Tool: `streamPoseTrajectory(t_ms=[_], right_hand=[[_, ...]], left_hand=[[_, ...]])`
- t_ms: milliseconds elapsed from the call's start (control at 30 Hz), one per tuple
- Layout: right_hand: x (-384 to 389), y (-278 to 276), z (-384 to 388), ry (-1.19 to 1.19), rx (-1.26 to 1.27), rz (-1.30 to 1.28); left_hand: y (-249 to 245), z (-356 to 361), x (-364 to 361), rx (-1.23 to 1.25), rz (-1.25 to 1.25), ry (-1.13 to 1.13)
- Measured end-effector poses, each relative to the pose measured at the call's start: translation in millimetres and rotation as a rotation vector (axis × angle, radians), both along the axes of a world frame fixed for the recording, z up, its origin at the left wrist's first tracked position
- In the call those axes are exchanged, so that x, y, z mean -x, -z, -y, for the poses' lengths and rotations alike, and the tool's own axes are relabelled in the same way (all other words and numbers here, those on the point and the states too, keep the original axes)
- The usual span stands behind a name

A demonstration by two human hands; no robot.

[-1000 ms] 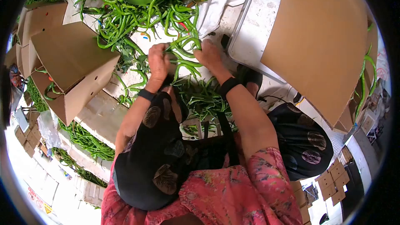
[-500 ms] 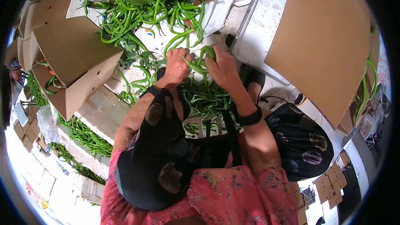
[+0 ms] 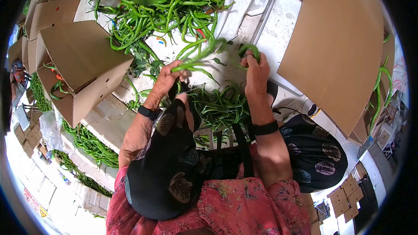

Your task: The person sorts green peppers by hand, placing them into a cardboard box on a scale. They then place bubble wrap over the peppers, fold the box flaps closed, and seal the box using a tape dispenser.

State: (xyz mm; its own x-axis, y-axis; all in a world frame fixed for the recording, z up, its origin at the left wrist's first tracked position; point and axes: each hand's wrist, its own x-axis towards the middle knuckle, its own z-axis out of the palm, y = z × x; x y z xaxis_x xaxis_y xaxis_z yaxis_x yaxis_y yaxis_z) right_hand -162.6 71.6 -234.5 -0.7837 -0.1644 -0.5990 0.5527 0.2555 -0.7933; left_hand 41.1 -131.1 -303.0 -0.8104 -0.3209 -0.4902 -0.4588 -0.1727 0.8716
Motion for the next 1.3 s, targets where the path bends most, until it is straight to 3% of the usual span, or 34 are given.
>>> streamPoseTrajectory(t_ms=[33, 67, 100, 200, 267, 300, 333, 367, 433, 467, 500, 533, 567, 600, 633, 700, 733, 833, 967, 1000, 1033, 1100, 1133, 1167, 1200, 1233, 1300], right_hand=[[3, 3, -6, 0.07, 0.029, -0.039], [5, 5, -8, 0.141, 0.059, -0.076], [4, 0, -7, 0.143, 0.059, -0.073], [-1, -23, -3, -0.223, -0.188, 0.075], [-30, 7, -10, -0.316, 0.118, 0.313], [-47, 0, 2, -0.25, 0.221, 0.472], [-60, -5, 12, -0.18, 0.323, 0.631], [-66, 5, 14, -0.181, 0.323, 0.629], [-75, 28, 19, -0.091, 0.456, 0.659], [-74, 31, 23, 0.048, 0.531, 0.667], [-72, 42, 18, 0.046, 0.535, 0.667], [-69, 62, 5, 0.083, 0.43, 0.648], [-68, 74, -1, 0.12, 0.323, 0.628], [-64, 47, 8, 0.114, 0.167, 0.472], [-62, 43, 2, 0.113, 0.164, 0.472], [-57, 37, -10, -0.205, -0.012, 0.151], [-57, 32, -7, -0.219, -0.005, 0.146], [-59, 17, 1, -0.239, 0.055, 0.12], [-43, 13, -2, -0.197, -0.074, 0.063], [-38, 13, -3, -0.201, -0.098, -0.054], [-34, 10, -5, -0.208, -0.126, -0.169], [-25, 4, -2, -0.224, -0.09, -0.194], [-24, 2, 0, -0.224, -0.085, -0.183], [-25, 0, 0, -0.225, -0.085, -0.168], [-30, 0, 0, -0.229, -0.083, -0.168], [-34, 3, 2, -0.249, -0.12, -0.095], [-43, -1, 11, -0.266, -0.155, -0.035]], left_hand=[[-5, 4, 3, -0.333, 0.119, -0.109], [-2, 1, 1, -0.447, 0.161, -0.252], [-7, 0, 0, -0.446, 0.165, -0.252], [-27, -14, 3, -0.395, 0.063, -0.375], [-41, -29, 14, -0.24, 0.003, -0.32], [-47, -38, 21, -0.152, -0.021, -0.305], [-49, -48, 23, 0.109, 0.003, -0.181], [-30, -57, 19, 0.535, -0.193, -0.008], [-45, -67, 17, 0.848, -0.05, 0.425], [-47, -65, 18, 0.85, -0.048, 0.428], [-48, -60, 19, 0.796, -0.214, 0.496], [-48, -55, 20, 0.737, -0.379, 0.561], [-47, -47, 24, 0.74, -0.379, 0.561], [-44, -34, 30, 0.567, -0.339, 0.338], [-38, -22, 37, 0.39, -0.296, 0.116], [11, 1, 41, 0.88, -0.077, -0.04], [24, 6, 44, 0.889, -0.074, -0.054], [43, 4, 54, 1.126, 0.029, 0.017], [4, -10, 45, 0.854, 0.038, -0.013], [-1, -19, 36, 0.753, 0.075, 0.093], [-6, -28, 27, 0.67, 0.035, 0.342], [-36, -23, 16, 0.569, -0.072, 0.571], [-33, -10, 27, 0.795, -0.165, 0.363], [-33, 15, 32, 0.802, -0.104, 0.126], [-43, 45, 39, 1.124, 0.063, 0.075], [-42, 77, 48, 1.281, -0.006, -0.014], [-16, 119, 59, 1.52, 0.156, 0.067]])
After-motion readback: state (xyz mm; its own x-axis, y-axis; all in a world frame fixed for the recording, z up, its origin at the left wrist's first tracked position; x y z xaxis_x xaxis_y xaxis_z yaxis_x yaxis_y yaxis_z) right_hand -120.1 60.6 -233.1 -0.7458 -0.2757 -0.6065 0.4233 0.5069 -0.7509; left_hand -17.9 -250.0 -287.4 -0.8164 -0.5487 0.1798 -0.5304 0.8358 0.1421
